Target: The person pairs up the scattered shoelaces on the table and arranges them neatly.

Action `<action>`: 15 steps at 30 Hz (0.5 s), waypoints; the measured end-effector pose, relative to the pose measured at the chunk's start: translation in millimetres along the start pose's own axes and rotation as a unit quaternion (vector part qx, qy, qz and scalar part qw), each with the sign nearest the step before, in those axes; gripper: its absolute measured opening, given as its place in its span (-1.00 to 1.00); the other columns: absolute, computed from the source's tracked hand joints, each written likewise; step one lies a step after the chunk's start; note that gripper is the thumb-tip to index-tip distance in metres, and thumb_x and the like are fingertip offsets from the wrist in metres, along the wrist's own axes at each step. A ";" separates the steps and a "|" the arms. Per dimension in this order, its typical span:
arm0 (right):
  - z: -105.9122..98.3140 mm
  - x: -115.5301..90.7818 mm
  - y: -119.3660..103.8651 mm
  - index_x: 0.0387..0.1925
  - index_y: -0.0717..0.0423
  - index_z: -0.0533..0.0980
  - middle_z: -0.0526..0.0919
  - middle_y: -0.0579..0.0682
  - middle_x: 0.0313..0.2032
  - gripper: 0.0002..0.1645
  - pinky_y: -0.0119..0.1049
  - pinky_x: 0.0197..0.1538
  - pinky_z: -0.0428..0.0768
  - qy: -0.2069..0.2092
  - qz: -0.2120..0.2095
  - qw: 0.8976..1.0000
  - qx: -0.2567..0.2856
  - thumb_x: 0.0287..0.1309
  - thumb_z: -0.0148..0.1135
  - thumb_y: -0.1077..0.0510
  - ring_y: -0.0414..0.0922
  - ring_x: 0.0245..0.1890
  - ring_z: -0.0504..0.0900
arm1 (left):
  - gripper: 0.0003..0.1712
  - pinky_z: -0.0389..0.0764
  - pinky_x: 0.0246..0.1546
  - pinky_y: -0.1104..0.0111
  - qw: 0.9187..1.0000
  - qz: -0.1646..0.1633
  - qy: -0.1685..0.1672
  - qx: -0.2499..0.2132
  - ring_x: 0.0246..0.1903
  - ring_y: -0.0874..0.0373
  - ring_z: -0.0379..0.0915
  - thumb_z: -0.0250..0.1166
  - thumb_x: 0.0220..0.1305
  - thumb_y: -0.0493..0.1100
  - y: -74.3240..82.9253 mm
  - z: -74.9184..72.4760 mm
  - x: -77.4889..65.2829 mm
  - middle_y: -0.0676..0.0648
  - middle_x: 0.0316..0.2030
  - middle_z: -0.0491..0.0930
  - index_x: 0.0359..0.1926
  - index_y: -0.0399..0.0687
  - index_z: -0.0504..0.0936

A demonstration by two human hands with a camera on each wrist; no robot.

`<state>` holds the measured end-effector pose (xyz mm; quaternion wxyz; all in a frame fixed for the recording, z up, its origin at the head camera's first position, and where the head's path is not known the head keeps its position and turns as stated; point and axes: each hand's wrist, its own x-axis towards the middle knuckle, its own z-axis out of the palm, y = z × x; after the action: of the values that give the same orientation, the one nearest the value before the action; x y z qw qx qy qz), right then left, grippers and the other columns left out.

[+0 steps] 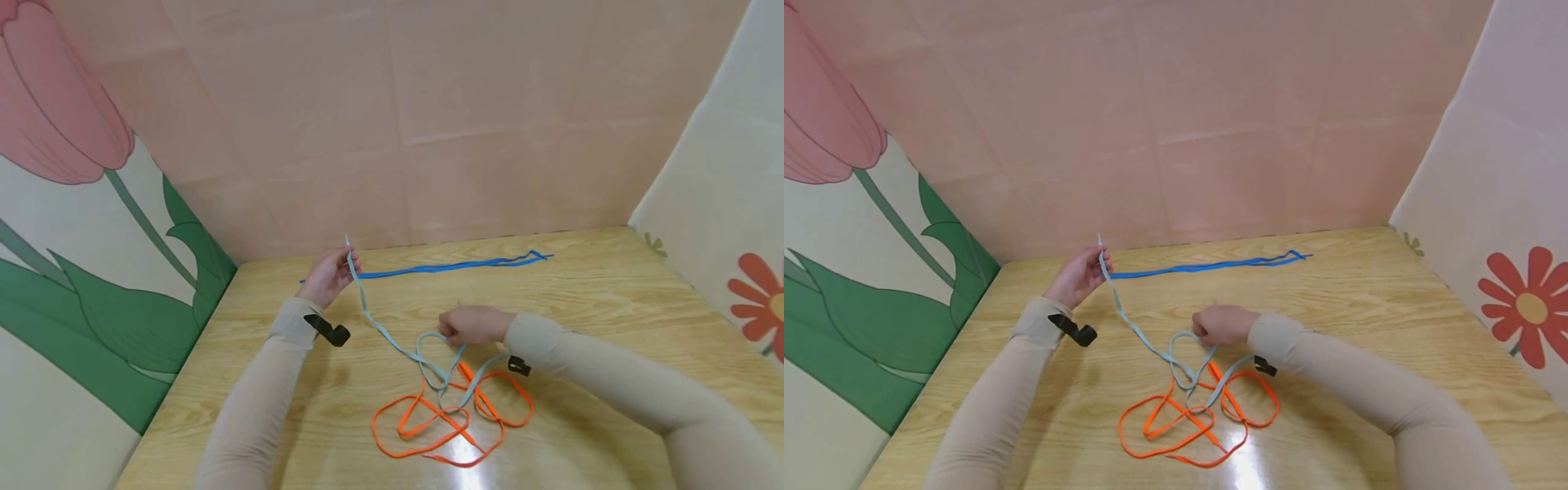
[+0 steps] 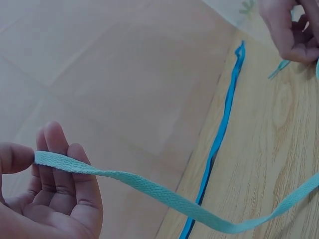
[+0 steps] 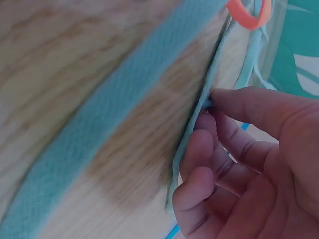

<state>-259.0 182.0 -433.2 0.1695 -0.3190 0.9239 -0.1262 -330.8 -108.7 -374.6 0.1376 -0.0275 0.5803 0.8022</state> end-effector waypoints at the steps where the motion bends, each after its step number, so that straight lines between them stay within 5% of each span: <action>1: 0.2 -0.2 -0.6 -0.41 0.04 0.45 0.42 -0.18 -0.53 -0.87 -0.43 -0.43 0.33 0.000 -0.006 1.000 -0.005 0.20 0.24 0.24 -0.29 -0.54 0.32 | -0.83 0.58 -0.01 0.32 1.000 0.000 0.002 0.001 -0.35 0.20 0.53 0.02 0.50 -0.10 0.0 -0.3 0.0 0.04 -0.37 0.57 -0.08 -0.07 0.47; 7: -11.0 -8.9 0.9 -0.45 0.02 0.42 0.43 -0.18 -0.51 -0.85 -0.42 -0.41 0.36 -0.013 -0.031 0.999 0.017 0.15 0.18 0.29 -0.28 -0.51 0.34 | -0.85 0.57 -0.02 0.34 1.000 0.009 -0.004 -0.003 -0.36 0.22 0.52 0.00 0.50 -0.11 3.8 -5.3 -0.9 0.06 -0.40 0.55 -0.12 -0.06 0.44; 11: -39.2 -19.6 14.3 -0.34 0.01 0.45 0.52 -0.13 -0.40 -0.91 -0.38 -0.36 0.48 0.002 -0.056 0.992 0.117 0.23 0.13 0.27 -0.22 -0.43 0.48 | -0.89 0.60 -0.20 0.44 0.999 0.029 -0.013 -0.018 -0.37 0.23 0.51 0.00 0.50 -0.14 15.2 -9.6 -4.9 0.05 -0.41 0.53 -0.13 -0.03 0.42; 15: -80.3 -39.5 35.2 -0.16 0.16 0.46 0.56 -0.02 -0.28 -0.89 -0.31 -0.23 0.57 0.053 -0.064 0.970 0.229 0.37 0.08 0.19 -0.12 -0.29 0.55 | -0.89 0.61 -0.19 0.44 0.997 0.057 -0.006 -0.047 -0.40 0.25 0.51 -0.01 0.51 -0.14 34.8 -13.1 -12.5 0.06 -0.41 0.52 -0.14 -0.02 0.42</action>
<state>-280.6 243.9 -363.0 0.1803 -0.3228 0.8560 -0.3615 -329.1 -133.4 -344.1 0.0937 0.0037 0.5414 0.8355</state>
